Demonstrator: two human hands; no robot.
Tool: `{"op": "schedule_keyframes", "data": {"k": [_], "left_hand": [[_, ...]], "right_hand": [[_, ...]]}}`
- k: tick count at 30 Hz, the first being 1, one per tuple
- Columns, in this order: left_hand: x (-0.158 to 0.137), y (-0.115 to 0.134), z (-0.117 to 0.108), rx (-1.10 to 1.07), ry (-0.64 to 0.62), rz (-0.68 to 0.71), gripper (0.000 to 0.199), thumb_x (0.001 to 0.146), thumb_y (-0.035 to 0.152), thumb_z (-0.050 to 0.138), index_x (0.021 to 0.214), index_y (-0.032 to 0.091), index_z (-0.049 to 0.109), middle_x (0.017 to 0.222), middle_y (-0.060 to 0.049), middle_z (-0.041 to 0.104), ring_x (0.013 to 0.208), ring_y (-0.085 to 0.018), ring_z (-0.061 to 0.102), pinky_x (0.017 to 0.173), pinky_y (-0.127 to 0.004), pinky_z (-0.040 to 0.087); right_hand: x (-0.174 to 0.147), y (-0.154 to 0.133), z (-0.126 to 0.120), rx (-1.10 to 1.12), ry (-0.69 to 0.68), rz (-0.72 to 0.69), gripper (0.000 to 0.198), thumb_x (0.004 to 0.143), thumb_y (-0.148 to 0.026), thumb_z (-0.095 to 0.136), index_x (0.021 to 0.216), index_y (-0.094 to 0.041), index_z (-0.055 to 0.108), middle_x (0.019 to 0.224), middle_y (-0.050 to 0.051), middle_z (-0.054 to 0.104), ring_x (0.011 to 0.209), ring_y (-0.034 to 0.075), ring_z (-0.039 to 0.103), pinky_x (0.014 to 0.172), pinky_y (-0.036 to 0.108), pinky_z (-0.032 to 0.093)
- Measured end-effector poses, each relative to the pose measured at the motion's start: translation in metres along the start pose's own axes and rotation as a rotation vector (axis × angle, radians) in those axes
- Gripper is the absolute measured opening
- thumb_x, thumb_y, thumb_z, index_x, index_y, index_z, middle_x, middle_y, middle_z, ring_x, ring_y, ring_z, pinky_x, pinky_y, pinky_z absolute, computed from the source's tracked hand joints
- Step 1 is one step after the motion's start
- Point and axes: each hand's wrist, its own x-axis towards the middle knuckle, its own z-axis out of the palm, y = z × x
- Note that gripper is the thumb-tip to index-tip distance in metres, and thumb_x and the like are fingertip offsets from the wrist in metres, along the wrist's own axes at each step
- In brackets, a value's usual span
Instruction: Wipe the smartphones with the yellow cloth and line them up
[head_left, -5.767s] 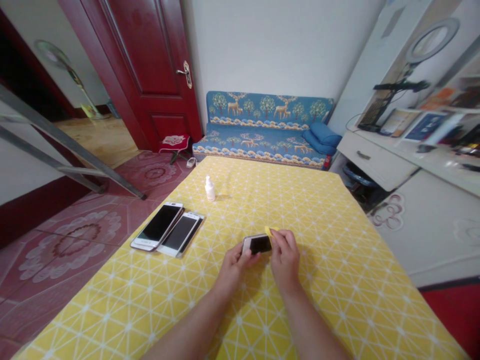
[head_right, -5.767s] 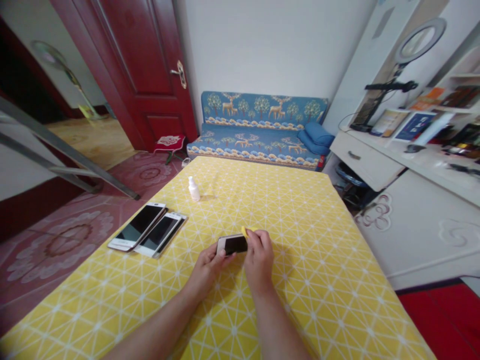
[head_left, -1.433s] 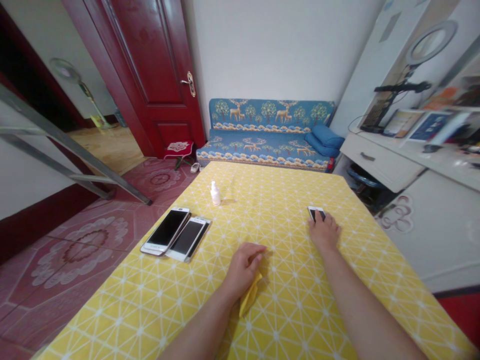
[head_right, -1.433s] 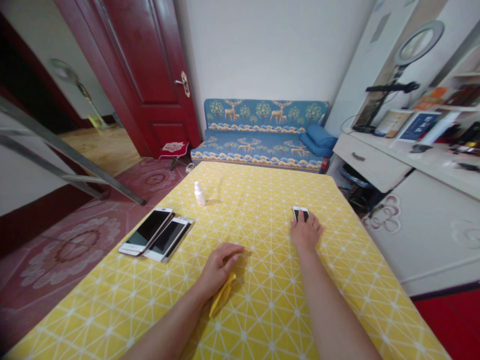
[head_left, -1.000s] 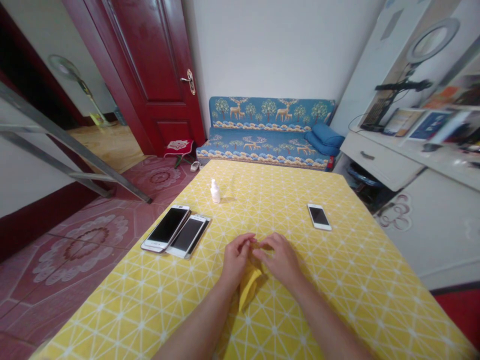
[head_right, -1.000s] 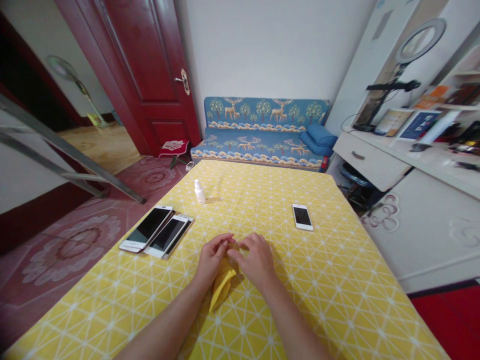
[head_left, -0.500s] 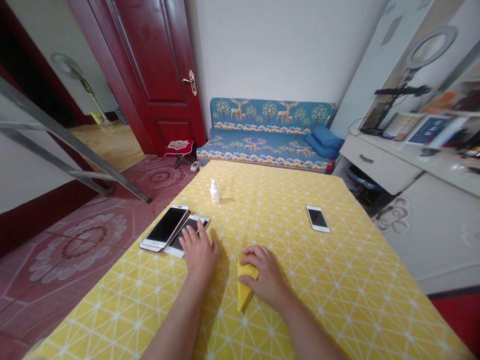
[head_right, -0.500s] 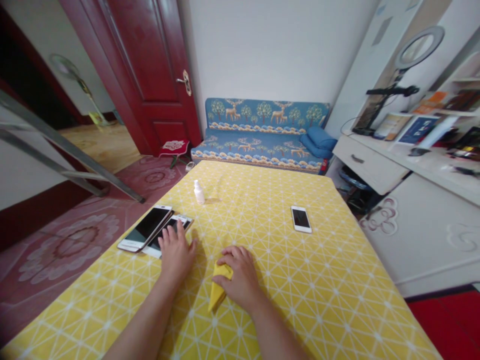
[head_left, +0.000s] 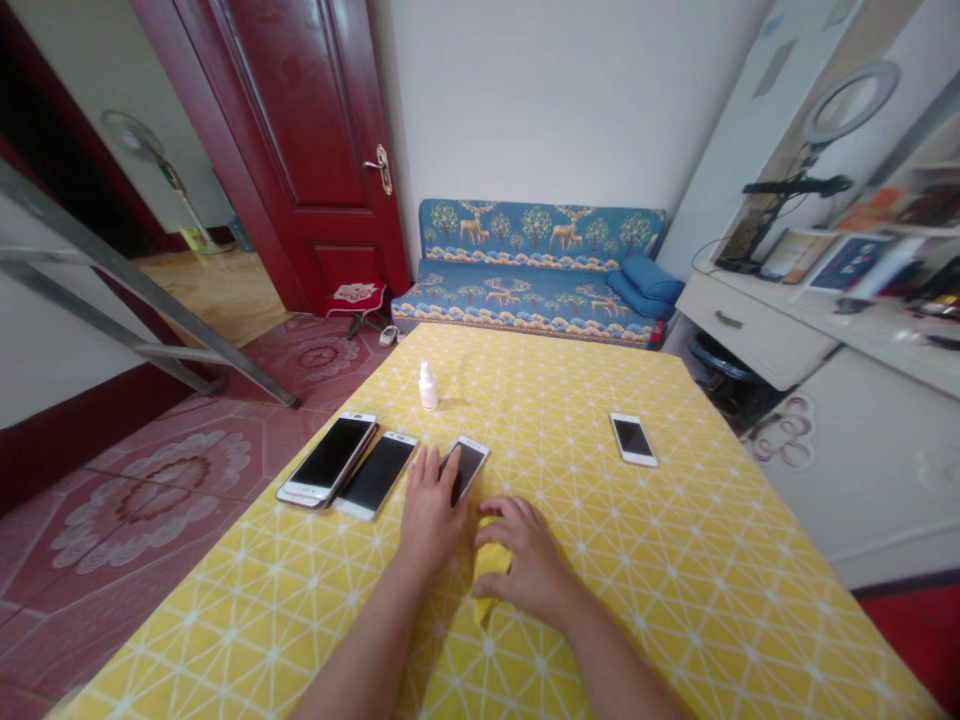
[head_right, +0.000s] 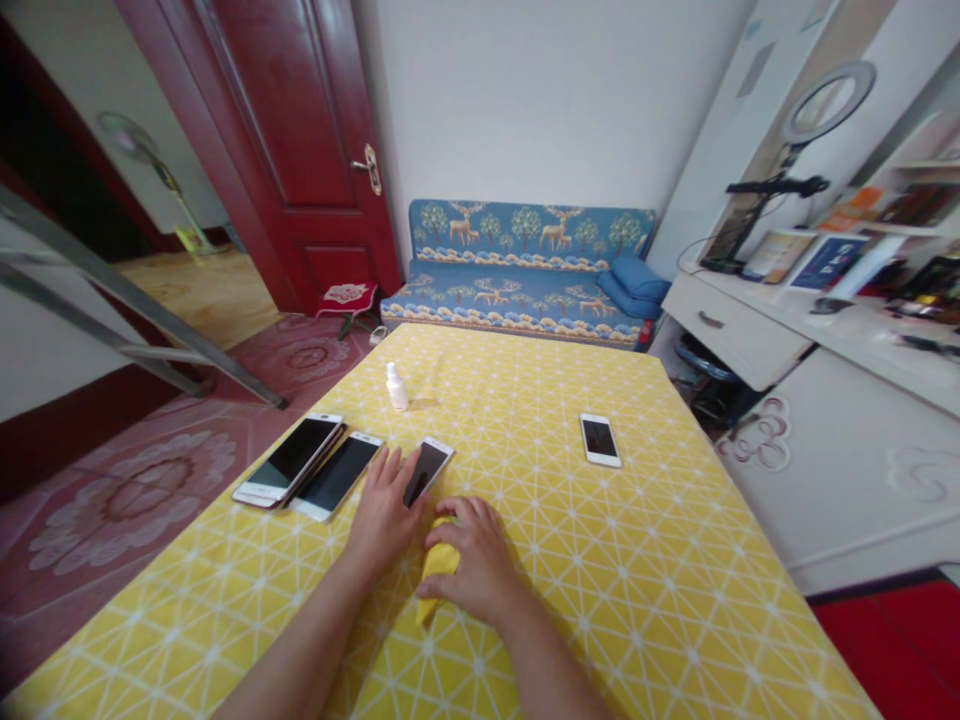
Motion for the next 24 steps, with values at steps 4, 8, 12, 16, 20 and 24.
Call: {"op": "schedule_keyframes", "data": {"k": [4, 8, 12, 16, 20, 24], "left_hand": [[0.004, -0.005, -0.003, 0.008, -0.055, 0.002, 0.061, 0.080, 0.027, 0.055, 0.139, 0.018, 0.041, 0.128, -0.015, 0.054, 0.124, -0.032, 0.044, 0.104, -0.051, 0.034], [0.007, 0.001, -0.007, 0.018, -0.077, -0.068, 0.071, 0.074, 0.027, 0.060, 0.140, 0.014, 0.038, 0.116, -0.016, 0.060, 0.110, -0.030, 0.053, 0.095, -0.045, 0.042], [0.009, 0.004, -0.011, -0.077, -0.084, -0.244, 0.091, 0.062, 0.029, 0.071, 0.142, 0.006, 0.034, 0.107, -0.020, 0.064, 0.106, -0.035, 0.058, 0.090, -0.045, 0.043], [0.009, 0.004, -0.014, -0.504, -0.044, -0.438, 0.081, 0.051, 0.029, 0.081, 0.127, 0.016, 0.053, 0.100, -0.013, 0.069, 0.094, -0.032, 0.064, 0.082, -0.040, 0.047], [0.007, 0.013, -0.017, -1.159, -0.190, -0.639, 0.047, 0.061, 0.036, 0.079, 0.100, 0.015, 0.062, 0.091, -0.009, 0.072, 0.078, -0.022, 0.067, 0.070, -0.031, 0.051], [0.003, 0.028, -0.019, -1.566, -0.277, -0.819, 0.038, 0.075, 0.030, 0.070, 0.108, 0.013, 0.061, 0.098, -0.011, 0.072, 0.076, -0.017, 0.067, 0.067, -0.025, 0.051]], "right_hand": [[-0.001, -0.002, -0.001, 0.027, 0.015, -0.002, 0.026, 0.055, -0.029, 0.086, 0.074, -0.028, 0.069, 0.118, 0.000, 0.057, 0.115, 0.025, 0.048, 0.097, 0.041, 0.037], [0.001, -0.003, -0.001, 0.076, 0.042, -0.020, 0.019, 0.062, -0.023, 0.082, 0.068, -0.024, 0.064, 0.109, 0.000, 0.061, 0.108, 0.022, 0.053, 0.093, 0.039, 0.039], [0.001, 0.003, 0.002, 0.198, 0.154, 0.019, 0.008, 0.080, -0.021, 0.065, 0.074, -0.022, 0.059, 0.091, 0.001, 0.063, 0.091, 0.019, 0.059, 0.083, 0.034, 0.045], [0.003, 0.019, 0.005, 0.337, 0.413, 0.266, 0.014, 0.085, -0.034, 0.056, 0.080, -0.022, 0.054, 0.074, -0.001, 0.060, 0.069, 0.017, 0.059, 0.066, 0.030, 0.048], [0.006, 0.034, 0.000, 0.440, 0.711, 0.459, 0.031, 0.078, -0.044, 0.061, 0.096, -0.019, 0.058, 0.091, 0.005, 0.064, 0.081, 0.021, 0.061, 0.071, 0.033, 0.051], [0.006, 0.039, -0.004, 0.632, 0.746, 0.531, 0.043, 0.079, -0.047, 0.059, 0.109, -0.017, 0.058, 0.093, 0.006, 0.065, 0.067, 0.017, 0.061, 0.062, 0.031, 0.052]]}}
